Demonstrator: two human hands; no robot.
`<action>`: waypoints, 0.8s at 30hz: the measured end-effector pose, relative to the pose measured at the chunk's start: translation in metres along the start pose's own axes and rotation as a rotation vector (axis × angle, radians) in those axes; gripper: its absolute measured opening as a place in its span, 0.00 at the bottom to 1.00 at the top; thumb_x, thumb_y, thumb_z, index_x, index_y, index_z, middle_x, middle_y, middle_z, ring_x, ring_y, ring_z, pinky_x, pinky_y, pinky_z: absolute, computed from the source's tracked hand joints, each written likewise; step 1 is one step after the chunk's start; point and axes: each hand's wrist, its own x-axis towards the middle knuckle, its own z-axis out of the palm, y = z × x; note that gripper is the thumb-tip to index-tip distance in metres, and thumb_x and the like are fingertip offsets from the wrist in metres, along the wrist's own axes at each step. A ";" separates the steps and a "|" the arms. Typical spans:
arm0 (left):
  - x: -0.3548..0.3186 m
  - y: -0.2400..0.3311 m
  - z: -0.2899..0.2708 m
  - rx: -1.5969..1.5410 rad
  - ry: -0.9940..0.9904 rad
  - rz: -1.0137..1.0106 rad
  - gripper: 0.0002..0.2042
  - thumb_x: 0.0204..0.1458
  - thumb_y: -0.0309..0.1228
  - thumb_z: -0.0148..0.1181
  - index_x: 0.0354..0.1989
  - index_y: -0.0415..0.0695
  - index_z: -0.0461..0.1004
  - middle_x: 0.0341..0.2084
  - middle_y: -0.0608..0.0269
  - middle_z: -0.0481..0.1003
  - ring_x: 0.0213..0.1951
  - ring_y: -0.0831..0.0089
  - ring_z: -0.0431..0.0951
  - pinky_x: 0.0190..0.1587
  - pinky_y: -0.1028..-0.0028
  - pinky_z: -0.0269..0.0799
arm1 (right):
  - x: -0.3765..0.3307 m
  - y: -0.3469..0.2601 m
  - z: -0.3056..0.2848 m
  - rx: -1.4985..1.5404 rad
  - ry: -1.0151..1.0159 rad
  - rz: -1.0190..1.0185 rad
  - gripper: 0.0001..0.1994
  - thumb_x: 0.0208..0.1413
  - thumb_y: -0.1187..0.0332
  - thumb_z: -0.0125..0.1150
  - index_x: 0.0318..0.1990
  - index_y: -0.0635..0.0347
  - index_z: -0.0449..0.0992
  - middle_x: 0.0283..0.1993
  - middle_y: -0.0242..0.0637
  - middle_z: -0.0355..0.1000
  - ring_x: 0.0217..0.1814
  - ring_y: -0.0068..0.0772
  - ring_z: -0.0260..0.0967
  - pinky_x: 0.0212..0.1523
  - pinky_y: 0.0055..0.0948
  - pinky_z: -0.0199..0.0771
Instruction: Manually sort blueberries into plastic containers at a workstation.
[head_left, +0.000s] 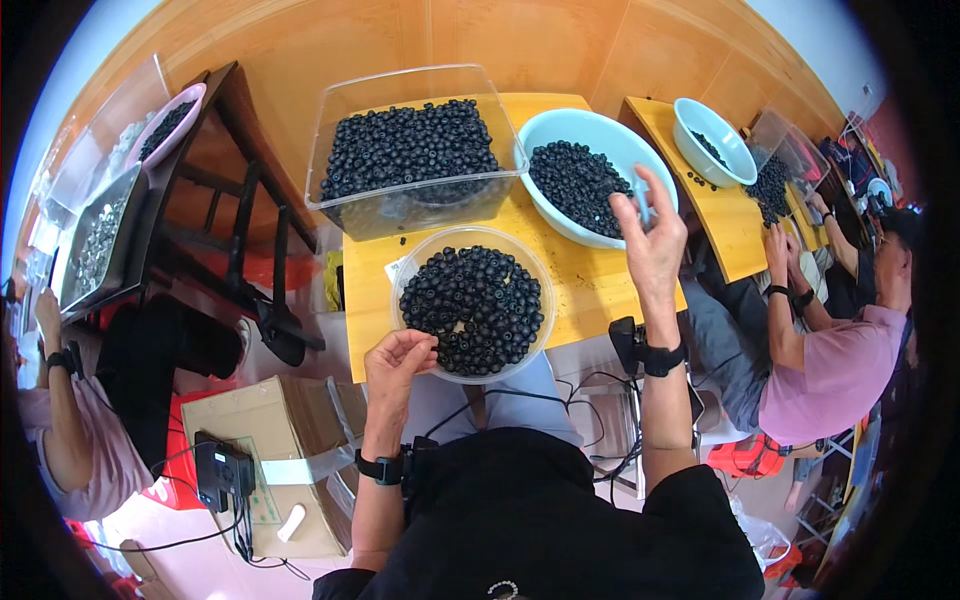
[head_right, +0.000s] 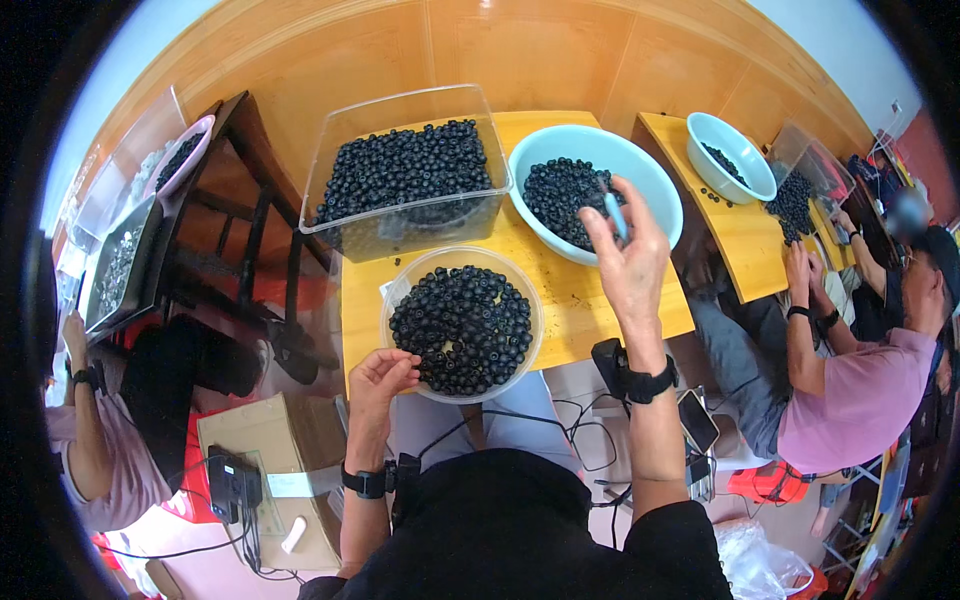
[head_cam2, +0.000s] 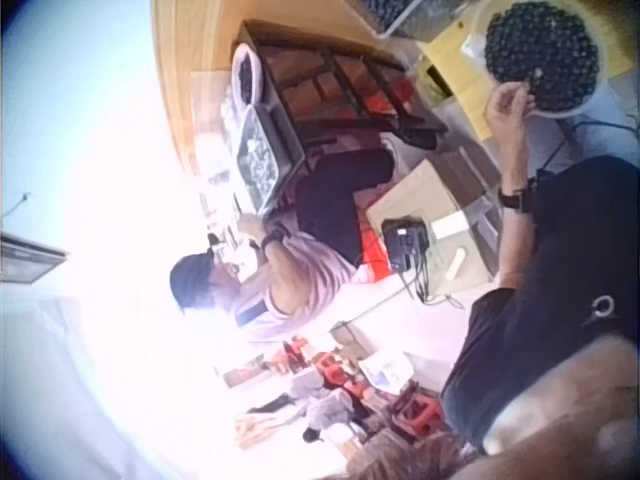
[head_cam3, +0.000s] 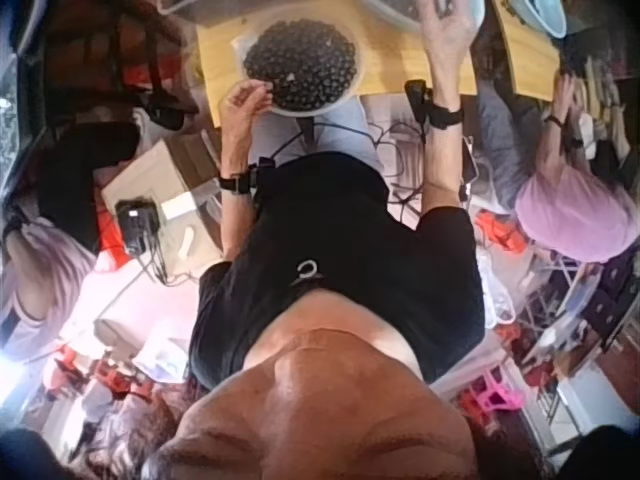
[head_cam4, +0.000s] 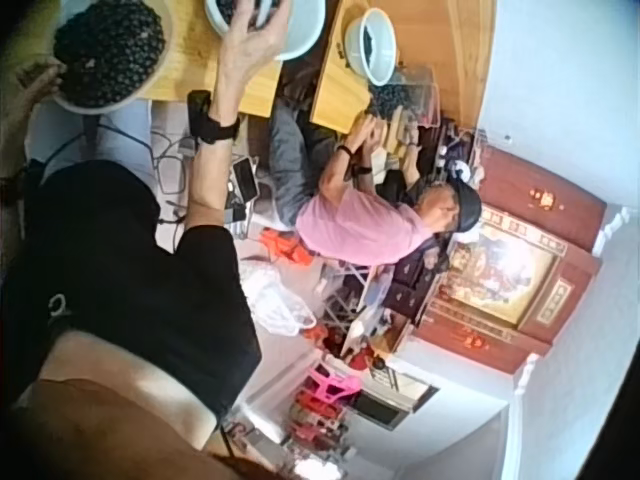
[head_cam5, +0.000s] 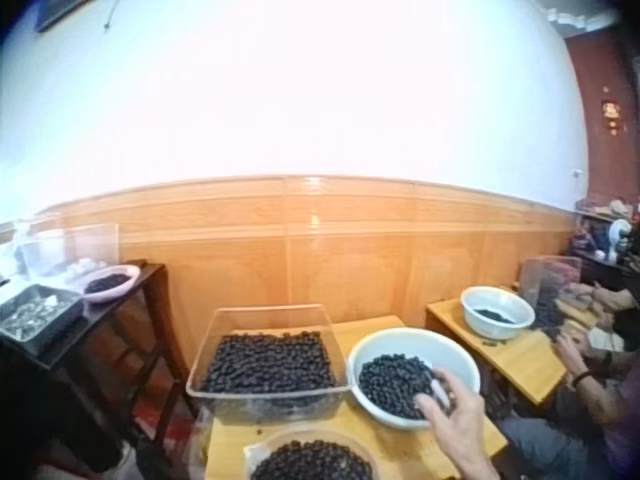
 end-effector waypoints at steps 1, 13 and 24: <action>0.000 -0.002 -0.003 0.058 0.021 0.029 0.05 0.50 0.23 0.57 0.36 0.39 0.73 0.31 0.60 0.77 0.30 0.79 0.75 0.34 0.81 0.73 | -0.002 -0.007 -0.003 0.033 -0.001 0.023 0.17 0.49 0.69 0.61 0.46 0.67 0.71 0.32 0.39 0.70 0.28 0.22 0.62 0.28 0.22 0.66; 0.024 -0.008 0.028 1.168 -0.090 0.578 0.11 0.37 0.18 0.60 0.32 0.40 0.75 0.27 0.54 0.70 0.32 0.57 0.72 0.36 0.66 0.68 | -0.106 0.019 0.031 0.066 -0.360 0.045 0.08 0.47 0.72 0.60 0.34 0.66 0.75 0.29 0.47 0.73 0.30 0.46 0.72 0.30 0.31 0.69; 0.025 -0.010 0.031 1.067 -0.136 0.548 0.11 0.36 0.16 0.59 0.31 0.40 0.70 0.27 0.60 0.71 0.35 0.60 0.70 0.37 0.66 0.67 | -0.127 0.030 0.034 0.044 -0.438 0.099 0.08 0.47 0.71 0.61 0.34 0.63 0.76 0.29 0.46 0.73 0.31 0.47 0.71 0.30 0.34 0.70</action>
